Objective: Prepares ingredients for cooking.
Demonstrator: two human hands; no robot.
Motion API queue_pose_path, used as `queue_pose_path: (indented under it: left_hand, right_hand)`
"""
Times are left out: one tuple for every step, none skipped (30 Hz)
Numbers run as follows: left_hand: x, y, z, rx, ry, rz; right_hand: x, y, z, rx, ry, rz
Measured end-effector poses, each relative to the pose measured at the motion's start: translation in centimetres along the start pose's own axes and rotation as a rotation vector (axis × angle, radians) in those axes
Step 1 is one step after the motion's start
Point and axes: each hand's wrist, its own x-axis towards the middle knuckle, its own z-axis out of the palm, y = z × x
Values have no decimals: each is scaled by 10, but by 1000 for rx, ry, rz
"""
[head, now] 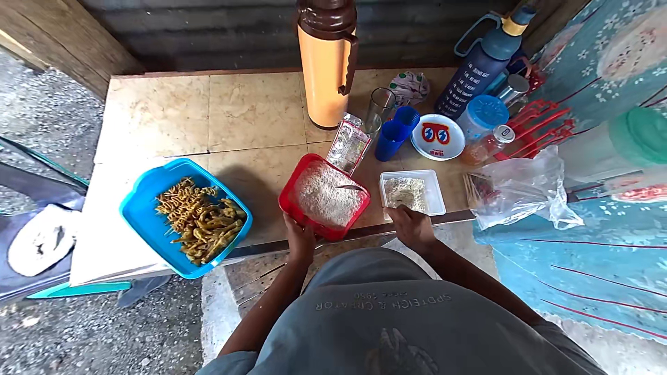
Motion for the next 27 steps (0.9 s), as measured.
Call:
queue_pose_path:
  left_hand:
    - [-1,1,-1,-14,-2,-15]
    - [-1,2,-2,-26,-2,-30]
    - [-2,2,-1,-31,-8,-46]
    - [-1,2,1,-38,-16,-59]
    - [0,2,3,-46,-19,-64]
    - [0,2,4,-52,-19,-69]
    - [-2,3,2,-54,-16,-75]
    - [-4,5,-4,-53,-12,-75]
    - [-7,8,-13,-42,-7,-67]
    - [-10,12,-23,-20,-5,-58]
    - [-11,17,-31,5,4,-55]
    - [-12,22,-35,26,13,-68]
    - [-13,25,-35,33,28,-91]
    - [-13,27,-31,32,41,-116]
    - [-12,29,-27,31,46,-136]
    - [-10,30,-25,32,43,-151]
    - [-7,30,-25,45,39,-161]
    - [-5,29,-28,70,33,-162]
    - [-2,27,-30,97,23,-163]
    - [-1,27,-32,125,17,-163]
    - [0,28,-33,156,12,-159]
    - [1,29,-32,190,3,-158]
    - [3,31,-31,229,-12,-159]
    - [5,32,-29,277,-31,-161]
    - [7,32,-28,322,-53,-165]
    - [9,33,-26,358,-76,-172]
    - [9,34,-23,378,-94,-178]
  right_hand:
    - [0,0,-2,9,-8,1]
    - [-1,0,-3,13,-35,7]
    - [-4,0,-4,15,-46,12]
    - [-5,0,-4,24,-26,10]
    - [-6,0,-4,40,25,-8]
    - [-5,-2,-5,61,70,-22]
    - [-4,-4,-8,82,95,-10]
    - [-6,-4,-12,103,109,31]
    - [-8,-3,-16,119,118,97]
    - [-12,1,-23,126,127,183]
    - [-15,6,-31,126,129,285]
    - [-20,12,-40,116,119,389]
    - [-26,19,-49,90,92,483]
    - [-32,26,-60,50,38,581]
    - [-36,33,-71,5,-47,689]
    - [-36,40,-82,-43,-144,794]
    - [-32,45,-91,-91,-248,894]
    - [-26,49,-97,-132,-343,974]
    - [-19,52,-99,-164,-408,1027]
    - [-14,54,-96,-190,-437,1054]
    - [-9,55,-90,-208,-452,1063]
    - [-5,55,-83,-214,-468,1061]
    - [-1,54,-75,-211,-498,1054]
    - [2,52,-68,-202,-538,1044]
    - [5,48,-64,-197,-589,1024]
    - [7,43,-64,-197,-637,988]
    - [8,39,-69,-198,-667,945]
